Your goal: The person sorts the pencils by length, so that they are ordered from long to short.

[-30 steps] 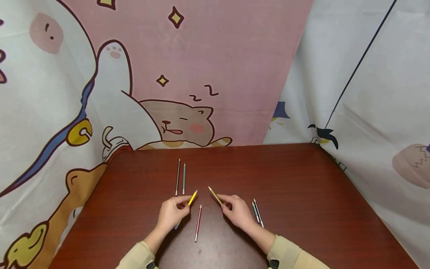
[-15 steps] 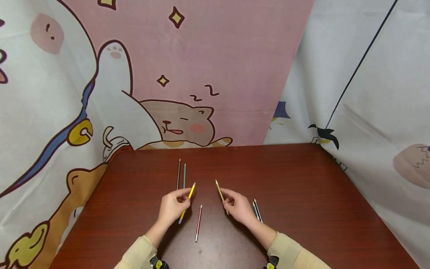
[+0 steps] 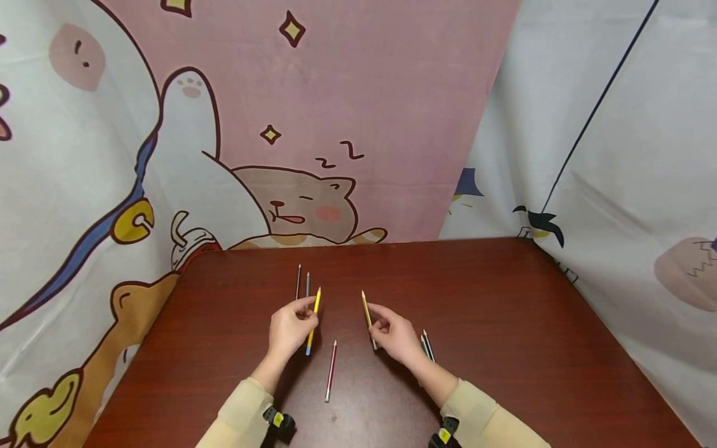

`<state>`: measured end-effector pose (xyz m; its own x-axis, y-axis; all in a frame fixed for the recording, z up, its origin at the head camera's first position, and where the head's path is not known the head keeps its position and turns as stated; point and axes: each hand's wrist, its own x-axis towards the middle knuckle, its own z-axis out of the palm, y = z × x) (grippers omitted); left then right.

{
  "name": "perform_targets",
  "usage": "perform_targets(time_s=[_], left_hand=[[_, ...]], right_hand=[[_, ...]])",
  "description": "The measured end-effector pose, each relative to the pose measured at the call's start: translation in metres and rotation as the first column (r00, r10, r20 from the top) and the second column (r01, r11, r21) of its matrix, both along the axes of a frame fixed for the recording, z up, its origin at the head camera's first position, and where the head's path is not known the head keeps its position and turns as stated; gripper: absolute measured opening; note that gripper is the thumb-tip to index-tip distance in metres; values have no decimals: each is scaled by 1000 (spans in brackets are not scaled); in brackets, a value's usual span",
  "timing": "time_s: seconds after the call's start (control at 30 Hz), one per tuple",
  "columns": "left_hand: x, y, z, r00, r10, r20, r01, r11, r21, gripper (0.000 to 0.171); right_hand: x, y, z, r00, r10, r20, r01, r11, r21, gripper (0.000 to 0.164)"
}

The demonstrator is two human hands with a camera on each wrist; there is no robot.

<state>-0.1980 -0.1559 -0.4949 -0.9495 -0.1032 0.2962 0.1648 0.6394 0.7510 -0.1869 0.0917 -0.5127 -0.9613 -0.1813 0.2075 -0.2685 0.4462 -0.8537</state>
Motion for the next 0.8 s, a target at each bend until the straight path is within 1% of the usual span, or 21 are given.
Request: perform_targets(time_s=[0.17, 0.37, 0.57, 0.8], left_hand=[[-10, 4, 1, 998, 53, -27, -53, 998, -22, 31], [-24, 9, -1, 989, 126, -77, -130, 990, -46, 31], [-32, 13, -4, 979, 151, -139, -157, 987, -35, 33], [-37, 18, -10, 964, 172, -202, -179, 984, -17, 35]], right_hand=[[-3, -3, 3, 1000, -2, 12, 2, 1000, -26, 47], [-8, -7, 4, 1000, 6, 11, -5, 999, -54, 47], [-10, -11, 5, 999, -1, 36, 3, 997, -71, 48], [-10, -13, 6, 999, 4, 41, 0, 996, -91, 48]])
